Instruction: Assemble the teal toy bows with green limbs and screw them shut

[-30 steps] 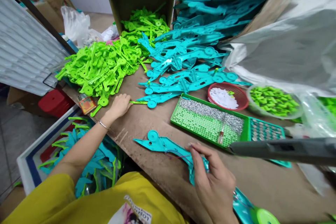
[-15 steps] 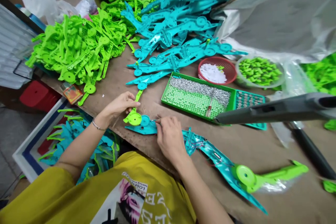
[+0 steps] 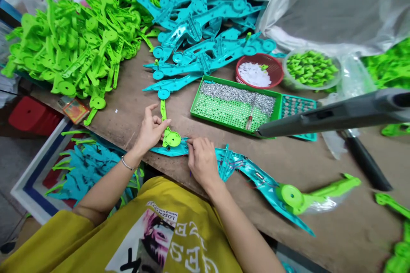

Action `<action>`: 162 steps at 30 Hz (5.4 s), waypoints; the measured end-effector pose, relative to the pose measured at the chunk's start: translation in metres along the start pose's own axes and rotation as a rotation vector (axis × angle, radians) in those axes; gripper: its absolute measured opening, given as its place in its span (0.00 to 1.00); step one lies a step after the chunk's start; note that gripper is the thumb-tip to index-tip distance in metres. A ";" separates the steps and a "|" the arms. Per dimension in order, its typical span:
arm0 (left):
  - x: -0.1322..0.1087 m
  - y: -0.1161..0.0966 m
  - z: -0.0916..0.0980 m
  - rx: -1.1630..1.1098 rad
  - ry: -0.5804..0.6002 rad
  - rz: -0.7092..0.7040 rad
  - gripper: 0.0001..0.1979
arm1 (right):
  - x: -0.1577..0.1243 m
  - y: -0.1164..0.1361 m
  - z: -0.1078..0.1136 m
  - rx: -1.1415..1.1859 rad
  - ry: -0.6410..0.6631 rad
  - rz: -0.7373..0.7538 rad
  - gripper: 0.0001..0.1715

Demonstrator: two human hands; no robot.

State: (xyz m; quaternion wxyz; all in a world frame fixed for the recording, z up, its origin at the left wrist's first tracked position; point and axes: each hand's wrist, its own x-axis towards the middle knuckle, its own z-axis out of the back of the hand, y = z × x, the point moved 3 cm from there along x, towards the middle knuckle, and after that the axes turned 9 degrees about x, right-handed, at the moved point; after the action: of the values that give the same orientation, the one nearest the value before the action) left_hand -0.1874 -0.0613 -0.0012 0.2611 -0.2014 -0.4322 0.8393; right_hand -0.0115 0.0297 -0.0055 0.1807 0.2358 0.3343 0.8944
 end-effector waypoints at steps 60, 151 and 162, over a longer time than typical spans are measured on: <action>-0.071 -0.024 0.034 0.148 0.179 -0.356 0.08 | 0.017 0.051 0.033 0.249 0.129 -0.040 0.07; -0.070 0.023 0.002 -0.709 0.166 0.327 0.21 | 0.035 0.031 -0.018 0.403 0.356 -0.252 0.10; -0.072 0.030 -0.001 -0.815 0.194 0.307 0.22 | 0.026 0.043 -0.016 0.219 0.255 -0.099 0.12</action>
State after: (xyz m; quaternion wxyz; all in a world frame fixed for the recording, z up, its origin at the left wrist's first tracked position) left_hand -0.1387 -0.1192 -0.0187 0.0720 -0.4276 -0.6664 0.6065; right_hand -0.0484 0.0036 0.0209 0.1537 0.1219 0.4612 0.8653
